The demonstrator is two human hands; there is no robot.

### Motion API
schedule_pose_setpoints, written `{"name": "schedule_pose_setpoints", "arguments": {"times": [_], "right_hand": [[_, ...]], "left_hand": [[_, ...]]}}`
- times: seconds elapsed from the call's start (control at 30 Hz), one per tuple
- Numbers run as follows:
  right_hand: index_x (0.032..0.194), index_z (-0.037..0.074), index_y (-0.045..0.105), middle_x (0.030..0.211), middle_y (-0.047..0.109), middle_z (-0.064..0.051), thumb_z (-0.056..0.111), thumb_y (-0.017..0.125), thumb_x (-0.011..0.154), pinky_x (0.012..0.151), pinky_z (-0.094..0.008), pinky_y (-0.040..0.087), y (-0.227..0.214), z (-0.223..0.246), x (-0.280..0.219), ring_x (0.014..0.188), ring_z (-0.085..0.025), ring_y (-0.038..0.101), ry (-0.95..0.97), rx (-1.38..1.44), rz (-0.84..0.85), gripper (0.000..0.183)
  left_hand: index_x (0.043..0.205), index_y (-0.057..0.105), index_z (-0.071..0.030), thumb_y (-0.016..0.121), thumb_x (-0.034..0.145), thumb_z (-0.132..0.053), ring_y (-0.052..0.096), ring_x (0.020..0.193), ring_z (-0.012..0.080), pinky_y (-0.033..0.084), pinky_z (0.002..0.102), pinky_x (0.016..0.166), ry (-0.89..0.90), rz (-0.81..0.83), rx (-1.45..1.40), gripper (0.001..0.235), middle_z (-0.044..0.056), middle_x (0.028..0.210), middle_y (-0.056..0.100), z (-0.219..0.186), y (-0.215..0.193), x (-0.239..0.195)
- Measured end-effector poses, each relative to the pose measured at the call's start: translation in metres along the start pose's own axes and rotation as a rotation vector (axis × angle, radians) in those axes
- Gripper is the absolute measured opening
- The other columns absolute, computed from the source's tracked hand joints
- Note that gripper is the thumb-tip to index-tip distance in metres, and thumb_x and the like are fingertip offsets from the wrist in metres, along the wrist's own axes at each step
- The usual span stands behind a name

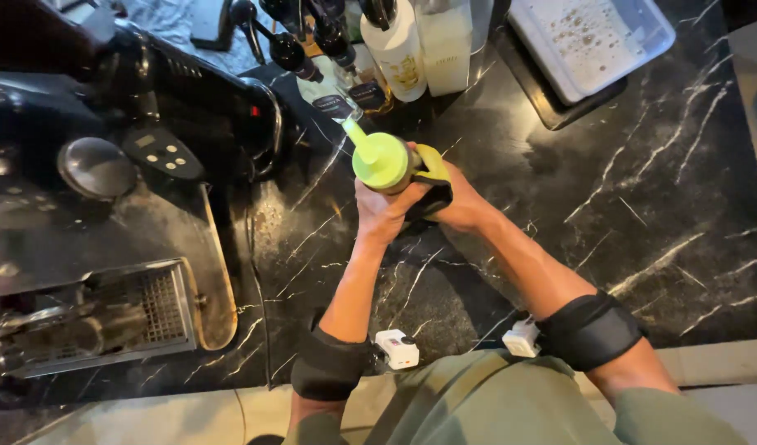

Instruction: The person wipes a green-lidded bottle with a yellow cloth, then wipes the black marble countertop. They dip the cloth into a plastic container of soapy water, wring it out, and continue wiping the counter surface.

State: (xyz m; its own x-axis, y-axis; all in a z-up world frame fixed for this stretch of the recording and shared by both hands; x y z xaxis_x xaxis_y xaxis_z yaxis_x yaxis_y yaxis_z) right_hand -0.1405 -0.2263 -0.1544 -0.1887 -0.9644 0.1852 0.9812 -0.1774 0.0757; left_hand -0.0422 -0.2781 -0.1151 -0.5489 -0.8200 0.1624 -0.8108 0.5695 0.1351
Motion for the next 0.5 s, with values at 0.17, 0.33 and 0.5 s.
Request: {"name": "schedule_pose_setpoints", "arguments": {"times": [0.17, 0.33, 0.5], "right_hand": [[0.131, 0.004, 0.065, 0.120, 0.073, 0.000, 0.014, 0.078, 0.087, 0.098, -0.031, 0.054, 0.011, 0.008, -0.029, 0.111, -0.010, 0.065, 0.226, -0.034, -0.041, 0.048], [0.121, 0.002, 0.064, 0.106, 0.069, -0.002, 0.011, 0.084, 0.080, 0.081, -0.029, 0.057, 0.001, 0.059, -0.061, 0.094, -0.007, 0.063, 0.045, 0.043, 0.041, 0.047], [0.118, 0.001, 0.068, 0.109, 0.073, -0.006, 0.013, 0.076, 0.091, 0.084, -0.031, 0.059, -0.003, 0.086, -0.076, 0.096, -0.014, 0.070, 0.099, 0.136, 0.205, 0.031]], "left_hand": [[0.130, 0.058, -0.002, 0.090, 0.084, -0.013, 0.065, 0.113, 0.0169, 0.052, 0.035, 0.105, 0.125, 0.018, -0.119, 0.058, 0.006, 0.122, 0.068, -0.049, 0.014, -0.008], [0.127, 0.059, 0.002, 0.084, 0.088, -0.022, 0.071, 0.105, 0.0239, 0.056, 0.040, 0.101, 0.137, -0.013, -0.150, 0.052, 0.014, 0.112, 0.072, -0.090, 0.010, -0.024], [0.124, 0.062, 0.004, 0.080, 0.089, -0.025, 0.073, 0.102, 0.0262, 0.058, 0.041, 0.097, 0.130, 0.054, -0.182, 0.049, 0.015, 0.111, 0.073, -0.130, 0.017, -0.053]]}}
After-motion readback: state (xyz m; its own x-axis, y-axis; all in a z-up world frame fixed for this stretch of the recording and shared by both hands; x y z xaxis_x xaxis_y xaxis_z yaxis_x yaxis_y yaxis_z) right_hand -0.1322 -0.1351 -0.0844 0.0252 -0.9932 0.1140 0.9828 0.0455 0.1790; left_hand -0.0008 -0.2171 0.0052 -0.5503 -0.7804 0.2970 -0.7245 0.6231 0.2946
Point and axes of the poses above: each hand's wrist, its own x-axis towards the middle knuckle, its own y-axis out of the palm, z = x × y, the point moved 10 cm from there along x, towards the middle knuckle
